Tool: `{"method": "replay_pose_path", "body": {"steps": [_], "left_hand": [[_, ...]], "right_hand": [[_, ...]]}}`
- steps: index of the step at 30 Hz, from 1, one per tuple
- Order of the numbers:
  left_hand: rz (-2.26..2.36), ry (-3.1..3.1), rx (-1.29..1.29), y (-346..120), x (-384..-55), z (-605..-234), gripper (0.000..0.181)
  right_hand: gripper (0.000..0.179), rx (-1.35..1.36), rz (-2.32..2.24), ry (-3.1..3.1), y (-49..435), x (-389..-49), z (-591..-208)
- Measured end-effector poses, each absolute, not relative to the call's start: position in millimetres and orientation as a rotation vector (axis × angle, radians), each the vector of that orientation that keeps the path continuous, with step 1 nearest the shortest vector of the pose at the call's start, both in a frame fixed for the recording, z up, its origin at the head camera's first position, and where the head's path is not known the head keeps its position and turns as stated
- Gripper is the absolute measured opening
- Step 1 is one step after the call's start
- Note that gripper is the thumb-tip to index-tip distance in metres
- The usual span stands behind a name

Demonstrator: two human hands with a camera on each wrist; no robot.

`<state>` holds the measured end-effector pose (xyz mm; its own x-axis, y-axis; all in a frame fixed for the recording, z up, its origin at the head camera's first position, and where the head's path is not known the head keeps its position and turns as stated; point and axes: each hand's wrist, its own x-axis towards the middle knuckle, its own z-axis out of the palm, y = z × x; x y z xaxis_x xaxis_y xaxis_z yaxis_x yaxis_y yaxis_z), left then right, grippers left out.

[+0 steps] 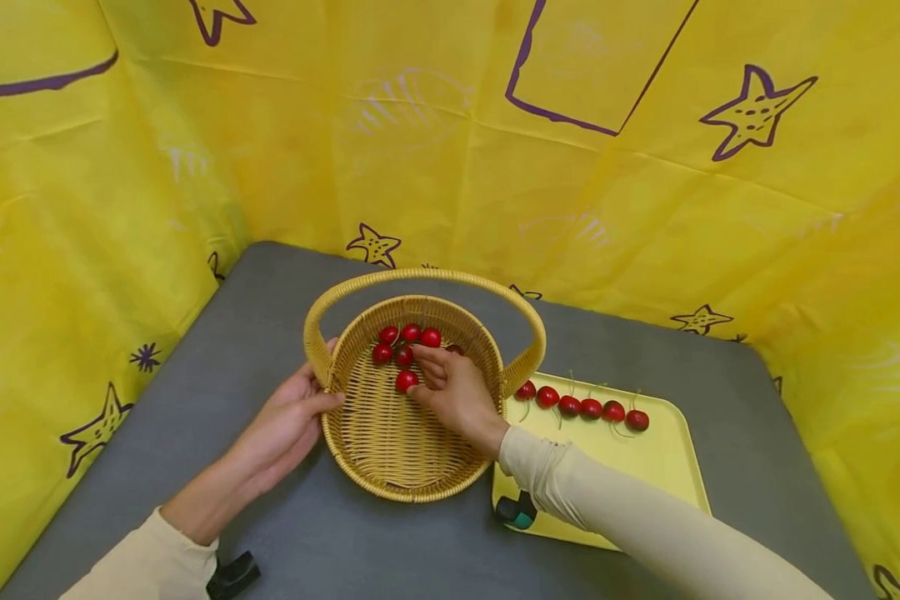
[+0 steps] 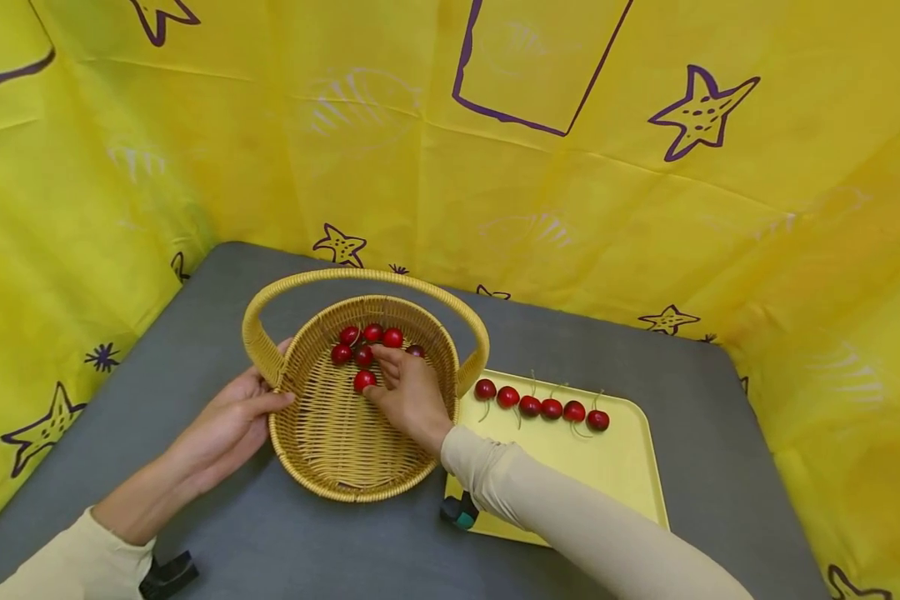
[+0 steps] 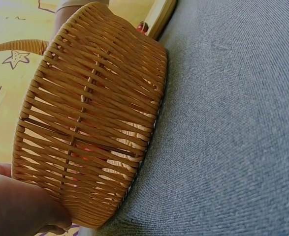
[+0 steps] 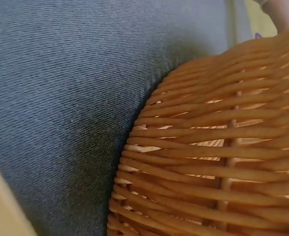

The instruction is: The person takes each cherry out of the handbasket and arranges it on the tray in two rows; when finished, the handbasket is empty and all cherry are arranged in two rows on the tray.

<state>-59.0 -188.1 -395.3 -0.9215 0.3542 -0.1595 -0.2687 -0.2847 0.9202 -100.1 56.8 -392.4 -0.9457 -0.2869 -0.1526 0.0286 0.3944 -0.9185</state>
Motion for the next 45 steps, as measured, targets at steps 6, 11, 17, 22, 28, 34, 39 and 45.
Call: {"method": "replay_pose_path", "body": {"steps": [6, 11, 17, 22, 28, 34, 39, 45], "left_hand": [[2.244, 1.577, 0.129, -183.4, -61.3, -394.3, 0.086], [2.239, 1.568, 0.133, -182.1, -62.1, -393.7, 0.086], [2.216, 1.587, 0.11, -181.7, -62.1, -393.0, 0.085], [2.215, 1.578, 0.121, -180.1, -63.1, -393.0, 0.085], [2.22, 1.562, 0.132, -177.8, -64.9, -394.5, 0.085], [2.212, 1.576, 0.115, -176.3, -65.5, -395.6, 0.085], [2.199, 1.61, 0.083, -178.5, -63.3, -394.2, 0.085], [2.199, 1.623, 0.089, -184.1, -58.5, -394.7, 0.085]], "right_hand": [[0.053, -0.234, -1.567, 2.376, 64.8, -94.7, -386.9], [0.045, -0.245, -1.57, 2.362, 64.4, -96.3, -388.6], [0.039, -0.302, -1.502, 2.373, 61.9, -98.7, -391.3], [0.034, -0.341, -1.441, 2.415, 61.8, -99.1, -392.2], [0.034, -0.368, -1.421, 2.419, 62.1, -99.2, -393.3], [0.038, -0.459, -1.454, 2.378, 64.0, -95.1, -387.0], [0.039, -0.573, -1.516, 2.354, 72.3, -87.8, -368.7], [0.039, -0.671, -1.652, 2.215, 98.3, -61.9, -332.5]]}}
